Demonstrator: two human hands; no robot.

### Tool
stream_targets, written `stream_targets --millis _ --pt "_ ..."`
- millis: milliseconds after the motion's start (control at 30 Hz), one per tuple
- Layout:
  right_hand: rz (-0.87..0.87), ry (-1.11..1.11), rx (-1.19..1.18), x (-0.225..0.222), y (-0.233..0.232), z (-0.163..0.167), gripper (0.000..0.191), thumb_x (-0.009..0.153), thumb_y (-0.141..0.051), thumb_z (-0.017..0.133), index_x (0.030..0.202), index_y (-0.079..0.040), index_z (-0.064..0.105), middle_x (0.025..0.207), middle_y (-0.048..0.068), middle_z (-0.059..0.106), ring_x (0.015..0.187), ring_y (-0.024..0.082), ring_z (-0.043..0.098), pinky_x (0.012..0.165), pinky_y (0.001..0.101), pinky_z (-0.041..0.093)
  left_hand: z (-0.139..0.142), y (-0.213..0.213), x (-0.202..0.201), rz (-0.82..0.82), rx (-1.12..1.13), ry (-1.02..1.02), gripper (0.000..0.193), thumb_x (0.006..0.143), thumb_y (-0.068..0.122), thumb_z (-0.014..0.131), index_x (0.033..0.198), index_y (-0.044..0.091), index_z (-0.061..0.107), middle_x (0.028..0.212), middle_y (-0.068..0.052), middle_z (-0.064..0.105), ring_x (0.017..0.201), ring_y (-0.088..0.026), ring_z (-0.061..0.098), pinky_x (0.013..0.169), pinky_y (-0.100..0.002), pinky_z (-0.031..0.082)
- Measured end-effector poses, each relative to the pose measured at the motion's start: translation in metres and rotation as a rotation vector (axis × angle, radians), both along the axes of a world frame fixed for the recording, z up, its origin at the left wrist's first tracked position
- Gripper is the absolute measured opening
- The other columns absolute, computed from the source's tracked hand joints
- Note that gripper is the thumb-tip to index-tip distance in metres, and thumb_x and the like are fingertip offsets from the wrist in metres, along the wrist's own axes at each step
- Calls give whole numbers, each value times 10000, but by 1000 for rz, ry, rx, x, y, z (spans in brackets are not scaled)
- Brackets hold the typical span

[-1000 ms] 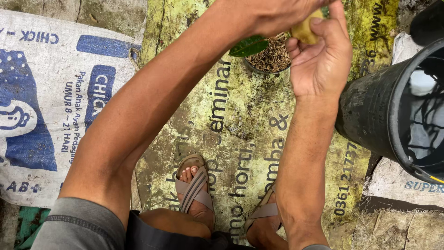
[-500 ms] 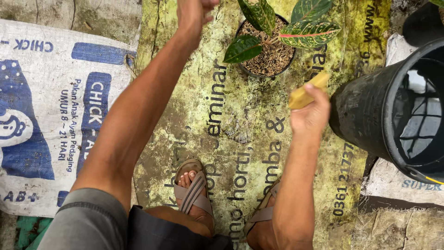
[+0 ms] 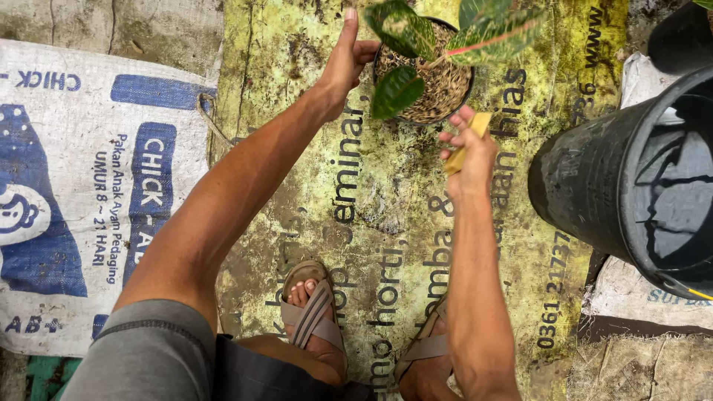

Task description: The person wipes the leaves of potted plants with a wet sponge. They dip the sponge into a bucket of water, then gently clean each leaf on multiple plants before placing them back on the floor.

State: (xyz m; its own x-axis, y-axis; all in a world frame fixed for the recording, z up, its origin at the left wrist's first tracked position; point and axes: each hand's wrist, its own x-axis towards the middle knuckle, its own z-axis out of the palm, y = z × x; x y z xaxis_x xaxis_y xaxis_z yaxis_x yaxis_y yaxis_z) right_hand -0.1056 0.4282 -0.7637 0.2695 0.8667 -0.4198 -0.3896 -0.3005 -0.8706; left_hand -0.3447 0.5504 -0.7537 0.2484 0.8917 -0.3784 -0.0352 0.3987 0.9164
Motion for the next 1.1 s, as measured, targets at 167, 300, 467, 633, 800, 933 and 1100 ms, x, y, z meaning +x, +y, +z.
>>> stream_targets --millis 167,300,467,633,800,933,1100 --pt "105 48 -26 37 45 6 687 702 -23 534 1385 22 582 1184 104 630 775 143 566 567 218 476 -12 -30 -1 120 -41 -21 996 937 743 178 1480 -41 466 1556 -272 466 1483 -388 403 1217 -573 243" --pt "245 -94 -18 55 78 15 677 699 -43 538 1372 7 583 1175 86 668 783 126 573 581 212 496 -17 -55 3 112 -131 -68 917 967 690 245 1484 -42 441 1536 -267 458 1469 -383 377 1203 -579 286" --pt "250 -176 -3 63 87 25 626 731 -9 517 1353 -44 571 1026 62 700 712 90 579 539 211 467 -9 -58 12 146 -87 215 872 911 688 322 1344 -11 613 1293 -248 700 1213 -338 649 963 -495 540" --pt "-126 -272 -62 41 30 2 292 968 -234 627 1152 -7 618 817 30 610 639 107 569 502 249 443 27 -47 22 109 -198 -10 891 885 726 402 1381 2 547 1106 -276 735 1027 -344 786 691 -408 594" --pt "-190 -132 -26 -4 -35 -5 432 841 -34 572 1247 -24 426 934 85 590 648 139 556 475 252 483 54 -51 43 49 -194 -214 706 905 450 608 1428 8 437 1157 -180 595 1045 -365 732 777 -440 709" --pt "-102 -99 109 -57 -61 8 625 818 -82 555 1415 -139 379 888 84 547 603 135 548 419 251 465 49 -60 52 51 -164 -331 534 964 205 568 1379 -120 486 1162 -281 680 1026 -332 712 768 -364 717" --pt "102 -149 371 -77 -67 23 486 872 -118 522 1355 -75 499 974 80 581 688 131 570 495 247 477 36 -60 47 216 -199 -395 428 1022 93 412 1393 -110 482 1069 -225 629 962 -262 669 770 -342 702"
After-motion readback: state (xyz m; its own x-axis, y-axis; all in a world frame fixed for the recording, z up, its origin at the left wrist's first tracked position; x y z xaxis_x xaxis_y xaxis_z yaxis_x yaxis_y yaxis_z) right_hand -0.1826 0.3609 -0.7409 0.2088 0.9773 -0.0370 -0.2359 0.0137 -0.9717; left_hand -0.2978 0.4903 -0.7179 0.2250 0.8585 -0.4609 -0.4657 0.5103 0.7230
